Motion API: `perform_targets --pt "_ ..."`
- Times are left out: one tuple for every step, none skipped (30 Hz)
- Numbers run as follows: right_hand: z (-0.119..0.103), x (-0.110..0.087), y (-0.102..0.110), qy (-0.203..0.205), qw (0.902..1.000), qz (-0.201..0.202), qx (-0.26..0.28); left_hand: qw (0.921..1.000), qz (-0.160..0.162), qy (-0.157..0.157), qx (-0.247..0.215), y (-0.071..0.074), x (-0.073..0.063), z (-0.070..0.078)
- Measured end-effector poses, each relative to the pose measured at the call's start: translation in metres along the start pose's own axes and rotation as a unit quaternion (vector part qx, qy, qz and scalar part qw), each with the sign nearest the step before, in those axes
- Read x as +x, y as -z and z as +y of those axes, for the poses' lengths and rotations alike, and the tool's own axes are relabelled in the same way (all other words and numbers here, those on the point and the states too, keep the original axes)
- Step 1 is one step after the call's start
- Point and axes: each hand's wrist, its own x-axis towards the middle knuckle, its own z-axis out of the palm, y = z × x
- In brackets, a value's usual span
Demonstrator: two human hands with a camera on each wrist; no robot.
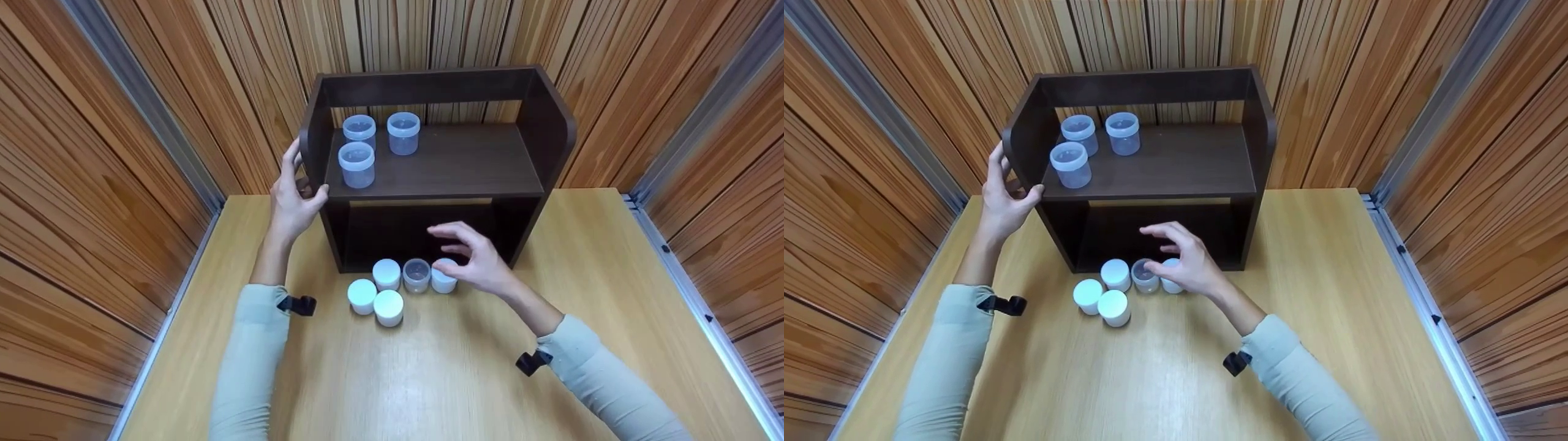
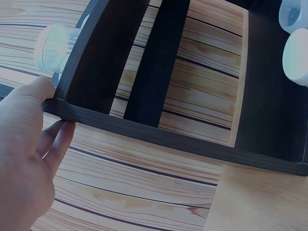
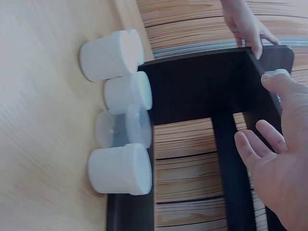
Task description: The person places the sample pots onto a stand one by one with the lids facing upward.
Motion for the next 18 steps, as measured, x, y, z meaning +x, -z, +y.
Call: perform_targets --pt "0.003 0.0 -0.002 -0.002 1.0 -0.003 -0.001 1.0 0.001 0.002 0.001 0.0 0.0 0.0" --pt "0.005 -0.001 -0.004 -0.005 1.0 -0.006 -0.002 1.0 0.0 0.003 0.001 0.0 -0.001 0.0" --pt "0.008 -0.001 -0.006 -0.006 0.9999 -0.009 -0.002 1.0 -0.001 0.004 0.001 0.0 -0.001 0.0" --pt "0.01 -0.001 -0.007 -0.01 0.9999 -0.011 -0.004 1.0 -0.002 0.005 0.001 0.0 -0.001 0.0" --pt "0.013 -0.001 -0.009 -0.013 0.9998 -0.013 -0.007 1.0 -0.002 0.005 0.001 -0.001 -0.001 0.001" --pt "0.015 0.0 -0.01 -0.019 0.9996 -0.016 -0.01 1.0 -0.003 0.005 -0.001 -0.001 0.0 0.0" --pt "0.018 0.0 -0.011 -0.024 0.9994 -0.02 -0.015 1.0 -0.003 0.006 -0.002 -0.001 0.0 0.0" --pt "0.02 0.0 -0.013 -0.029 0.9992 -0.023 -0.018 1.0 -0.004 0.006 -0.003 -0.001 0.0 0.0" --pt "0.022 0.0 -0.014 -0.034 0.9989 -0.026 -0.02 1.0 -0.004 0.006 -0.004 -0.001 -0.001 0.0" --pt "0.025 0.001 -0.015 -0.038 0.9985 -0.029 -0.025 1.0 -0.004 0.006 -0.005 -0.001 -0.001 0.0" --pt "0.028 0.001 -0.016 -0.041 0.9983 -0.032 -0.027 1.0 -0.004 0.006 -0.004 -0.001 -0.001 0.0" --pt "0.031 0.001 -0.017 -0.044 0.9981 -0.034 -0.028 1.0 -0.004 0.006 -0.003 -0.001 -0.001 0.0" --pt "0.033 0.002 -0.018 -0.047 0.9978 -0.036 -0.029 1.0 -0.004 0.006 -0.002 -0.001 -0.001 0.0" --pt "0.035 0.003 -0.019 -0.05 0.9976 -0.038 -0.03 1.0 -0.004 0.006 -0.001 -0.001 -0.001 0.0" --pt "0.037 0.003 -0.02 -0.052 0.9973 -0.04 -0.032 1.0 -0.003 0.006 0.0 -0.001 -0.001 0.0" --pt "0.039 0.004 -0.021 -0.055 0.997 -0.042 -0.035 1.0 -0.003 0.006 0.0 -0.001 -0.001 0.0" --pt "0.04 0.004 -0.022 -0.06 0.9966 -0.043 -0.038 1.0 -0.002 0.007 0.0 -0.001 -0.001 0.0" --pt "0.041 0.004 -0.024 -0.065 0.996 -0.045 -0.041 1.0 -0.002 0.007 -0.001 -0.001 -0.001 0.0"
